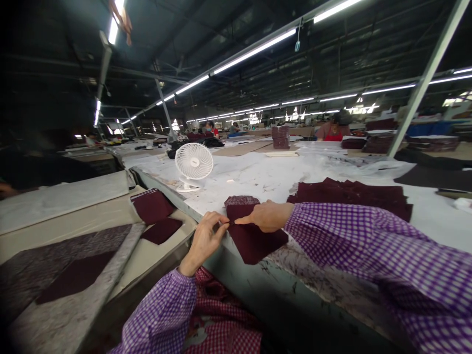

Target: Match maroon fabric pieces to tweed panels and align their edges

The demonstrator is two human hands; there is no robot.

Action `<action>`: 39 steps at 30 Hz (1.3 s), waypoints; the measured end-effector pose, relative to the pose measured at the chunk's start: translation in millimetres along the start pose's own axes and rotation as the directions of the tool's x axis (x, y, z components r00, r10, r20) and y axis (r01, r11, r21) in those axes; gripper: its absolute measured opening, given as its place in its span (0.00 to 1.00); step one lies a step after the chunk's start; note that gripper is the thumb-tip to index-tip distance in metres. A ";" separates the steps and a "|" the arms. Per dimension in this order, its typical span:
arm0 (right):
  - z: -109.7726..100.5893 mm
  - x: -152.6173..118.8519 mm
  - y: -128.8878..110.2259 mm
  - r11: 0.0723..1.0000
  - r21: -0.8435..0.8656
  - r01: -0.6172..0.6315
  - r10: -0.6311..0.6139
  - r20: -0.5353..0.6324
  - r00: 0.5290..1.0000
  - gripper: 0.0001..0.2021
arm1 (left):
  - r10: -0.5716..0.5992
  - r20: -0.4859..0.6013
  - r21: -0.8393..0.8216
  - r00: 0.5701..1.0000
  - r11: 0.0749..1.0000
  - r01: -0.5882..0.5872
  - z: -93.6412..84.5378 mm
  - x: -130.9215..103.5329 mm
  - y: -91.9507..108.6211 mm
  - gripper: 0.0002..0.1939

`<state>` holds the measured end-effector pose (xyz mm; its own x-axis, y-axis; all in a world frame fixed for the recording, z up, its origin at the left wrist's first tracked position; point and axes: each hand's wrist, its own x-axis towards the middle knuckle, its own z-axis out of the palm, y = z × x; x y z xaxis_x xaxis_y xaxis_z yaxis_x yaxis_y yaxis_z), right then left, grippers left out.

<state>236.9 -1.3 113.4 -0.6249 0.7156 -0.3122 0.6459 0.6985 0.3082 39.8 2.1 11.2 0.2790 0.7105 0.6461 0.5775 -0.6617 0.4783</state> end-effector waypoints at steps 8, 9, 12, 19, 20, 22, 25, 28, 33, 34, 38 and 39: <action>-9.5 3.5 -5.4 0.996 -0.076 0.036 -0.031 0.066 0.997 0.39 | 0.009 -0.053 0.018 0.999 1.000 -0.008 -4.1 -5.5 -14.1 0.09; -9.0 3.6 -6.9 0.995 -0.095 0.024 -0.019 0.059 0.998 0.39 | -0.004 -0.079 0.043 0.997 0.999 0.008 -5.8 -6.7 -15.5 0.09; -1.8 3.9 -10.0 0.992 -0.126 -0.018 0.019 0.005 1.000 0.37 | 0.033 -0.120 0.140 0.992 0.990 -0.016 -6.8 -9.3 -11.2 0.10; 30.3 8.8 -6.1 0.986 -0.141 -0.094 0.056 -0.248 0.967 0.30 | 0.195 0.048 0.318 0.980 0.927 -0.200 11.6 -16.3 3.9 0.21; 32.7 9.0 -5.8 0.986 -0.127 -0.106 0.068 -0.269 0.961 0.29 | 0.197 0.055 0.343 0.979 0.917 -0.203 12.0 -18.0 2.3 0.21; 35.5 7.9 -5.0 0.988 -0.087 -0.129 0.099 -0.290 0.952 0.27 | 0.207 0.071 0.381 0.976 0.898 -0.219 9.6 -20.8 -1.7 0.20; 39.0 2.3 0.4 0.986 -0.015 -0.169 0.155 -0.316 0.936 0.22 | 0.230 0.088 0.423 0.969 0.872 -0.245 1.4 -21.7 -4.5 0.18; 45.6 -5.0 13.2 0.982 0.082 -0.168 0.185 -0.335 0.924 0.19 | 0.251 0.102 0.444 0.963 0.855 -0.270 -4.5 -18.9 -3.2 0.16; 53.8 -6.8 29.8 0.963 0.247 -0.105 0.187 -0.339 0.922 0.18 | 0.280 0.112 0.436 0.953 0.848 -0.301 -4.3 -15.4 -2.3 0.16; 54.2 -5.4 30.4 0.953 0.286 -0.103 0.199 -0.329 0.923 0.18 | 0.279 0.108 0.433 0.954 0.851 -0.298 -4.0 -15.3 -2.6 0.16; 56.3 -3.8 30.8 0.926 0.355 -0.127 0.247 -0.314 0.917 0.17 | 0.281 0.109 0.425 0.954 0.854 -0.300 -4.7 -15.0 -1.8 0.16; 57.5 -5.7 32.1 0.928 0.339 -0.153 0.271 -0.336 0.902 0.16 | 0.284 0.115 0.423 0.952 0.853 -0.305 -5.3 -14.6 -1.1 0.16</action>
<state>286.5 16.5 73.5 -0.5355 0.8381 0.1037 0.8439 0.5357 0.0287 31.1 -8.8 4.4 0.5177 0.5163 0.6821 0.7322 -0.6799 -0.0411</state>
